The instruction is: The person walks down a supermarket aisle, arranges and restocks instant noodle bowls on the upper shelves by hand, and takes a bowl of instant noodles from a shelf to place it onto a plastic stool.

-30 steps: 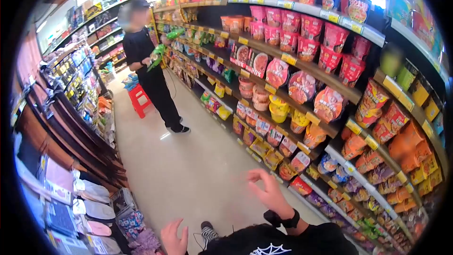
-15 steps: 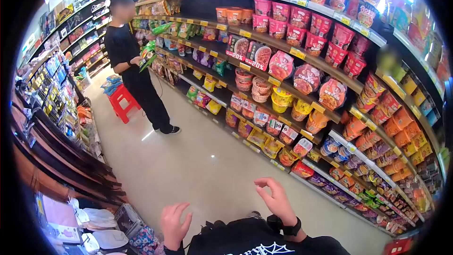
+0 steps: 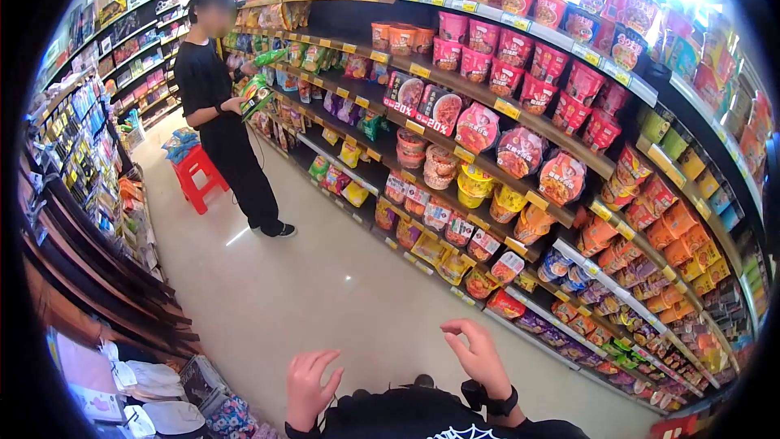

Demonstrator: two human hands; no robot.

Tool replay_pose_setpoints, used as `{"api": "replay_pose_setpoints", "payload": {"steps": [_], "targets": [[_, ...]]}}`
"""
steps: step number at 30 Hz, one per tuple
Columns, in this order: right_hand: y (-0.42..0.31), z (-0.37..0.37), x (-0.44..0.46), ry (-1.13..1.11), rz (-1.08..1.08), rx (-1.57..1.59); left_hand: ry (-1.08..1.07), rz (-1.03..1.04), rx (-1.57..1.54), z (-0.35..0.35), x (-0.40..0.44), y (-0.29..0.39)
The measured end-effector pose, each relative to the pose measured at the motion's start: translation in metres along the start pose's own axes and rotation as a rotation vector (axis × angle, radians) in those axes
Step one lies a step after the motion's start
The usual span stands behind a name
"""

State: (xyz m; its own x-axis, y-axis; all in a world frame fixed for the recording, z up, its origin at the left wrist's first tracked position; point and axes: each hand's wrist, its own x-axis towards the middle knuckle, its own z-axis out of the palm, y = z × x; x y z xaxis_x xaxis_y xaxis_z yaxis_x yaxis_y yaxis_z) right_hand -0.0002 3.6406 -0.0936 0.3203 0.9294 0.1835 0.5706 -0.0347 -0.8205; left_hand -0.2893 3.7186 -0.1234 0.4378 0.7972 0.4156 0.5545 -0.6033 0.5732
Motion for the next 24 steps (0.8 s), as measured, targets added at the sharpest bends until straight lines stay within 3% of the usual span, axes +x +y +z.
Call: {"api": "replay_pose_setpoints", "payload": {"steps": [7, 24], "targets": [[-0.006, -0.006, 0.004, -0.019, -0.051, -0.007, -0.038, -0.098, -0.017, 0.004, -0.013, 0.009], [0.004, -0.007, -0.009, 0.023, -0.02, 0.028, -0.003, -0.081, 0.033, 0.001, -0.024, 0.005]]}}
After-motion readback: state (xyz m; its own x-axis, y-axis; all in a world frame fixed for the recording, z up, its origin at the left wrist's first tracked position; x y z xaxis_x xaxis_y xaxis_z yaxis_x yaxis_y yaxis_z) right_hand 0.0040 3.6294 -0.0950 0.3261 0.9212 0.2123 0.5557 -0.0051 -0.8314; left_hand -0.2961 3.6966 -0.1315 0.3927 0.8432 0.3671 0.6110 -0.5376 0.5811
